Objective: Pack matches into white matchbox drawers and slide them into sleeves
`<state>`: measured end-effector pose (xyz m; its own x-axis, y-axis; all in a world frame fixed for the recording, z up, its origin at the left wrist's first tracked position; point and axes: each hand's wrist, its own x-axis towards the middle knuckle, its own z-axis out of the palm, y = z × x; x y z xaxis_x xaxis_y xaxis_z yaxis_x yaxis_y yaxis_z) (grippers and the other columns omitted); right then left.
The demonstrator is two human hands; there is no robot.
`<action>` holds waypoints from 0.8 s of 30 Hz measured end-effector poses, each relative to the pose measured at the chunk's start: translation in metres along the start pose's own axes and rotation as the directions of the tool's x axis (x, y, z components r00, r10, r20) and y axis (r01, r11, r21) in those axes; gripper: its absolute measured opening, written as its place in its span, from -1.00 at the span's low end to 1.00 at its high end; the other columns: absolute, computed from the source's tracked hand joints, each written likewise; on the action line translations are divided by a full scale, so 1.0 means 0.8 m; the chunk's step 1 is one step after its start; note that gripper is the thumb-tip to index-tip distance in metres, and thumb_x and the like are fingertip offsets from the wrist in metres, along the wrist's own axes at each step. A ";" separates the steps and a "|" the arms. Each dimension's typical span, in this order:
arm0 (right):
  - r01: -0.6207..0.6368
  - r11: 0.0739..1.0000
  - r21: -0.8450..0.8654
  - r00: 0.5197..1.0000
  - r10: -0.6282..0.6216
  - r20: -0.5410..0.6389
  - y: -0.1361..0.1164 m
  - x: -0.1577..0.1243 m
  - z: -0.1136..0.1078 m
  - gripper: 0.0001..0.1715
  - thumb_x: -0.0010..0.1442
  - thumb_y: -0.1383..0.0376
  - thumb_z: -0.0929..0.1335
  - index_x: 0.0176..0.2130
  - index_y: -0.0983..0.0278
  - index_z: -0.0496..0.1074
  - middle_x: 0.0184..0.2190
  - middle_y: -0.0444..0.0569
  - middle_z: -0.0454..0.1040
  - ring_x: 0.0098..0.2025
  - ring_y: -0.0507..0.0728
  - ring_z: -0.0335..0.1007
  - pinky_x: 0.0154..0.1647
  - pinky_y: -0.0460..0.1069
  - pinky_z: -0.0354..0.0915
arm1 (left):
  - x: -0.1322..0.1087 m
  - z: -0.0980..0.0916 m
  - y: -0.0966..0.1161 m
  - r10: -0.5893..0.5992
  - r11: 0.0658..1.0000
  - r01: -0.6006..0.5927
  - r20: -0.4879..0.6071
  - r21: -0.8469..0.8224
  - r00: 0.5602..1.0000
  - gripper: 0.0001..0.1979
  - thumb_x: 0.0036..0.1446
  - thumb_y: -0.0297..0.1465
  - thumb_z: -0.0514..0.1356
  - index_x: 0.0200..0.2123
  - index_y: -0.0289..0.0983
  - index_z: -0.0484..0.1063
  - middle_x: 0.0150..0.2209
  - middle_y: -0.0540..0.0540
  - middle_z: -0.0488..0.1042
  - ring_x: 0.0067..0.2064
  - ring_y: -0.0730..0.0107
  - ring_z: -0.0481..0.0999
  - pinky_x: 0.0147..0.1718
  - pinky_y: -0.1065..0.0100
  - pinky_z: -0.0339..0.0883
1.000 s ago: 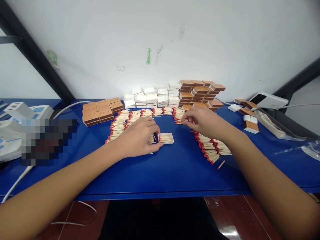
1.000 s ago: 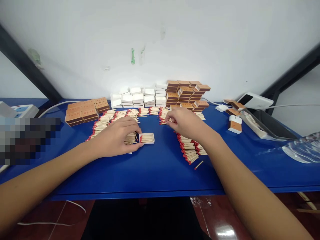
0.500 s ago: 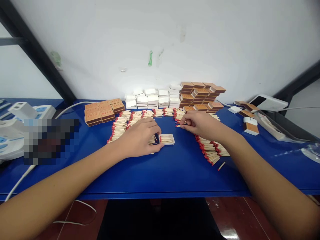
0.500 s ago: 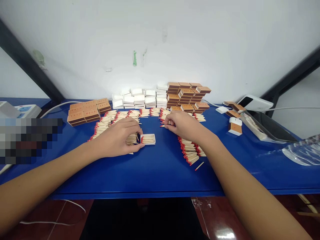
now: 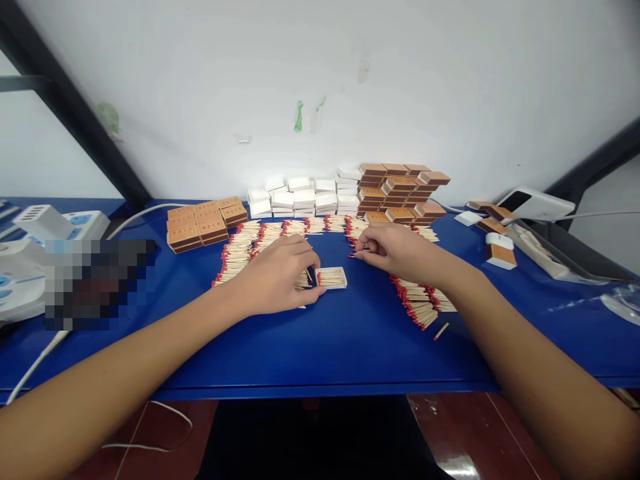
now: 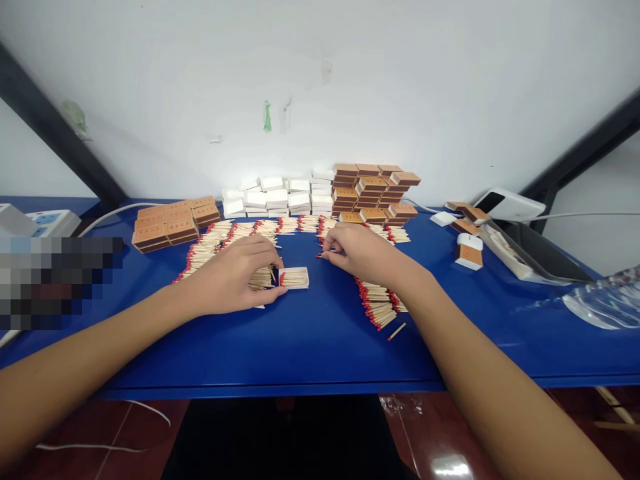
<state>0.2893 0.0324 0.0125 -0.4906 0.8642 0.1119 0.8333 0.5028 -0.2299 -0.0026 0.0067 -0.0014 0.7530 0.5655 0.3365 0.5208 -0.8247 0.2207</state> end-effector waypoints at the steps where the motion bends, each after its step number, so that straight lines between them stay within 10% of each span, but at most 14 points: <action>1: -0.008 1.000 -0.002 1.000 0.008 0.012 0.001 0.000 0.000 -0.79 0.36 0.17 0.39 -0.25 0.24 0.54 -0.33 0.03 0.54 -0.31 0.18 0.38 -0.27 0.04 0.18 | 0.000 0.000 0.000 -0.002 1.000 0.002 0.002 0.000 1.000 -0.81 0.32 -0.24 0.37 -0.19 -0.26 0.56 -0.15 -0.19 0.61 0.00 0.01 0.57 0.10 -0.01 0.43; 24: 0.219 0.973 0.073 0.976 -0.218 -0.018 -0.062 -0.016 0.021 -0.86 0.49 0.26 0.32 -0.18 0.21 0.43 -0.19 0.00 0.50 -0.27 0.13 0.40 -0.26 0.02 0.19 | 0.001 -0.002 0.005 0.005 1.000 -0.005 -0.010 0.004 1.000 -0.79 0.33 -0.23 0.37 -0.18 -0.26 0.55 -0.16 -0.16 0.59 -0.03 0.06 0.55 0.08 0.05 0.43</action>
<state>0.2501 -0.0036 0.0060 -0.6559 0.7338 0.1768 0.6847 0.6770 -0.2697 -0.0007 0.0041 0.0009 0.7516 0.5613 0.3465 0.5185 -0.8274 0.2158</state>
